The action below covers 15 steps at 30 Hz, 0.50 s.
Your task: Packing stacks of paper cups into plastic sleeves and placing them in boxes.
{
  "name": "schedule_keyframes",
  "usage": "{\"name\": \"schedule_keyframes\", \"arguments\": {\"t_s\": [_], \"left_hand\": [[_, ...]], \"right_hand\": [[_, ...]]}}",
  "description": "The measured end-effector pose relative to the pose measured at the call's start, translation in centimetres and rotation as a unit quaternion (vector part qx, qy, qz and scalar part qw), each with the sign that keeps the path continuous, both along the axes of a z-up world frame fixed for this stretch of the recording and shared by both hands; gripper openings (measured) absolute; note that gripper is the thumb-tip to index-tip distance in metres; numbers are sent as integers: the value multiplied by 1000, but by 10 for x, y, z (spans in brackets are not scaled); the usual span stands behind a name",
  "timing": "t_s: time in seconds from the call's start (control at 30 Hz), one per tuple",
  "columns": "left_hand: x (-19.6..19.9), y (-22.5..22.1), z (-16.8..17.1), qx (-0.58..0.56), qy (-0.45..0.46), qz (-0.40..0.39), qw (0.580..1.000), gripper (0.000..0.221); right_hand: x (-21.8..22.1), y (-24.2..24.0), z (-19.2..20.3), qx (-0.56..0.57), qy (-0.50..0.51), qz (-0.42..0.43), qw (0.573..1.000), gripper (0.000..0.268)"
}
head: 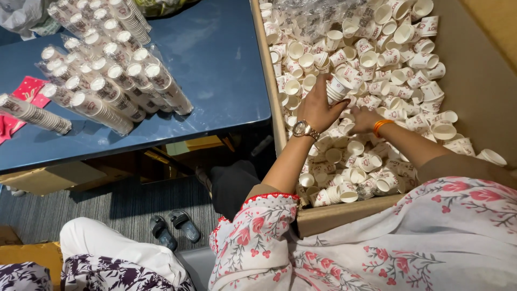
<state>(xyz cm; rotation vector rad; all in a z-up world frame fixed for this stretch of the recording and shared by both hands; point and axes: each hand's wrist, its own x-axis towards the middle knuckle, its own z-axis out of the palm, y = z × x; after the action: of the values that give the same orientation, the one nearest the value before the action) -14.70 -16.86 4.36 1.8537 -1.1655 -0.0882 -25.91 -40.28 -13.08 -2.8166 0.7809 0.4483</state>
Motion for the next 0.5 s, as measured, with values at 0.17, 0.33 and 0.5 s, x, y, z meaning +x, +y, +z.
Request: {"name": "schedule_keyframes", "arguments": {"t_s": [0.17, 0.33, 0.5], "left_hand": [[0, 3, 10, -31, 18, -3, 999, 89], [1, 2, 5, -57, -32, 1, 998, 86], [4, -5, -12, -111, -50, -2, 993, 67]], "right_hand": [[14, 31, -14, 178, -44, 126, 975, 93], [12, 50, 7, 230, -58, 160, 958, 93], [27, 52, -32, 150, -72, 333, 928, 92]]}}
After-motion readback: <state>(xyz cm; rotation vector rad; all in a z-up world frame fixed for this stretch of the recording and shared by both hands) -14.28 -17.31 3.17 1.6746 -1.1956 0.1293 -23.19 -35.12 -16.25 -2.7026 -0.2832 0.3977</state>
